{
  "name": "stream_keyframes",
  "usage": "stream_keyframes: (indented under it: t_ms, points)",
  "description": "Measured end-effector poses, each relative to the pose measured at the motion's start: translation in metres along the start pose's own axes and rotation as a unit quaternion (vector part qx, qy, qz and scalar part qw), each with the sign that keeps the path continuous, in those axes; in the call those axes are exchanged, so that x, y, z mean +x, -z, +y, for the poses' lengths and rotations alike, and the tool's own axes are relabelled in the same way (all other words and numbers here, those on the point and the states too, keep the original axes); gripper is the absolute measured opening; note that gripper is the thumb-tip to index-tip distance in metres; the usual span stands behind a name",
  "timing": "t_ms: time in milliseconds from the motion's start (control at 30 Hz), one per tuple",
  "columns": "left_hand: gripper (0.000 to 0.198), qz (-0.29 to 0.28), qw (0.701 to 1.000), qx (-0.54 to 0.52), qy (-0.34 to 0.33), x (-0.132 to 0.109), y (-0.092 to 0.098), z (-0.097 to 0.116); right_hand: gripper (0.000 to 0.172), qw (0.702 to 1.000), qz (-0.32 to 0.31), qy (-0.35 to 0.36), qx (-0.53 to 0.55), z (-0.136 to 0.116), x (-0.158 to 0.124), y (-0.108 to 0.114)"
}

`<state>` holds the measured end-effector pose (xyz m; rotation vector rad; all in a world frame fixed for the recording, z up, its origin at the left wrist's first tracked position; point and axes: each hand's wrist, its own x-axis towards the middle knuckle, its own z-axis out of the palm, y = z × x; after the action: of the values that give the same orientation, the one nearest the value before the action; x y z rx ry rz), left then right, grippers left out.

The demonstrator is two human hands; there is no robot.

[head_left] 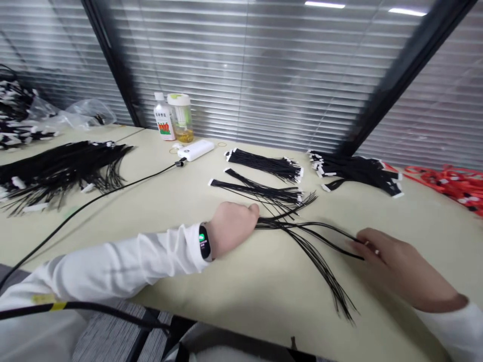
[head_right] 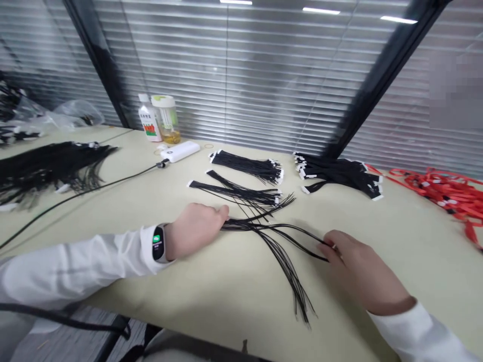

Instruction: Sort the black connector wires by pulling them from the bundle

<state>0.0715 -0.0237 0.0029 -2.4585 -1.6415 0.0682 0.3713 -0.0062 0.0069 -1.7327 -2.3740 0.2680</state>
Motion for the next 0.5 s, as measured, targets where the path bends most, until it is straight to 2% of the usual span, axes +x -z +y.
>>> stream_keyframes:
  t_ms: [100, 167, 233, 333, 433, 500]
  points:
    - [0.016, 0.006, 1.0, -0.001, -0.003, 0.0, 0.002, 0.006, 0.018, 0.99, 0.056, -0.114, 0.063, 0.002, -0.001, 0.009]
    - [0.015, 0.014, 1.0, 0.0, -0.008, -0.001, 0.001, 0.008, 0.025, 0.97, 0.094, -0.176, 0.141, 0.005, 0.001, 0.016]
    - [0.014, 0.017, 1.0, 0.0, -0.011, -0.001, 0.001, 0.009, 0.034, 0.94, 0.144, -0.208, 0.23, 0.006, 0.004, 0.021]
    - [0.014, 0.017, 1.0, -0.001, -0.016, -0.002, 0.0, 0.01, 0.042, 0.878, 0.203, -0.2, 0.385, 0.0, 0.011, 0.023]
    - [0.017, 0.009, 1.0, 0.001, -0.02, -0.003, 0.001, 0.012, 0.045, 0.798, 0.206, -0.161, 0.544, -0.013, 0.021, 0.02]
    - [0.019, 0.002, 1.0, 0.0, -0.017, -0.004, 0.002, 0.012, 0.043, 0.768, 0.201, -0.139, 0.592, -0.023, 0.029, 0.017]
